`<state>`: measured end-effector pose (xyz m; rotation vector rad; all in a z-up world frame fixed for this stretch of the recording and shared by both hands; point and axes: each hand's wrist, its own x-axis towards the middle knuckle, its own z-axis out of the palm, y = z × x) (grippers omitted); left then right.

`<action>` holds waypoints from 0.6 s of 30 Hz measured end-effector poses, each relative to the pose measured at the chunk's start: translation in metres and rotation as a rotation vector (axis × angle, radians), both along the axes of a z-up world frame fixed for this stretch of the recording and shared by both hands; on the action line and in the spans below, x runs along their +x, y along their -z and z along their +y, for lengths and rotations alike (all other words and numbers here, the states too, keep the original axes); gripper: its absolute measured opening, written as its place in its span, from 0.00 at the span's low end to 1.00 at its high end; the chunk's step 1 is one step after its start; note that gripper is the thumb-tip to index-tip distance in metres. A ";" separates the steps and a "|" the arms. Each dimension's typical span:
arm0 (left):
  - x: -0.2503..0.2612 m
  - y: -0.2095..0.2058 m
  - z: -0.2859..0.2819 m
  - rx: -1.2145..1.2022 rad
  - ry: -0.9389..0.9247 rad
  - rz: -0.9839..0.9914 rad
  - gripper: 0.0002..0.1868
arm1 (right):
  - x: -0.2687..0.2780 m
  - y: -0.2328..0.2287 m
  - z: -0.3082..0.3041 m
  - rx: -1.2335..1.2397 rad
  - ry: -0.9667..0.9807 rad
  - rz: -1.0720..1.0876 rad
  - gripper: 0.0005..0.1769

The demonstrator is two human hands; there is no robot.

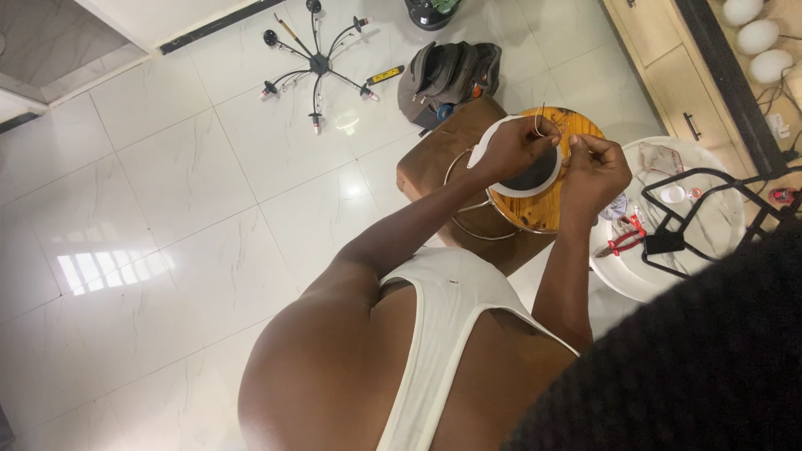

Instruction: Connecting wires to a round ceiling lamp fixture.

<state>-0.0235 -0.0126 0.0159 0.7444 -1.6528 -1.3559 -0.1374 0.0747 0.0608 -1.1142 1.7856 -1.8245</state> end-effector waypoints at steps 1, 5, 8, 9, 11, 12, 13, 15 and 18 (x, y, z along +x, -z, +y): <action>0.000 0.001 -0.001 -0.020 -0.020 -0.015 0.07 | -0.004 0.010 -0.004 -0.035 0.023 0.103 0.04; -0.022 0.047 -0.013 -0.232 -0.061 0.098 0.03 | -0.042 0.037 -0.006 -0.214 0.098 0.198 0.05; -0.013 0.037 -0.010 0.012 0.027 0.138 0.05 | -0.042 0.004 0.002 -0.173 0.103 0.041 0.05; -0.011 0.024 -0.004 0.012 0.064 0.138 0.05 | -0.043 0.001 0.007 -0.174 0.139 0.044 0.05; 0.002 -0.002 0.004 0.080 0.029 0.092 0.05 | -0.043 -0.007 0.009 -0.108 -0.049 -0.089 0.04; 0.002 -0.004 0.004 0.078 0.041 0.091 0.05 | -0.038 -0.009 0.008 -0.112 -0.037 -0.088 0.04; 0.002 -0.005 0.004 0.039 0.021 0.074 0.05 | -0.032 -0.010 0.007 -0.071 -0.095 -0.164 0.07; 0.002 -0.006 0.004 0.000 -0.001 0.059 0.04 | -0.021 -0.011 0.004 -0.031 -0.154 -0.237 0.09; 0.000 -0.001 0.002 -0.008 -0.030 0.016 0.03 | -0.010 -0.003 -0.001 0.008 -0.186 -0.310 0.11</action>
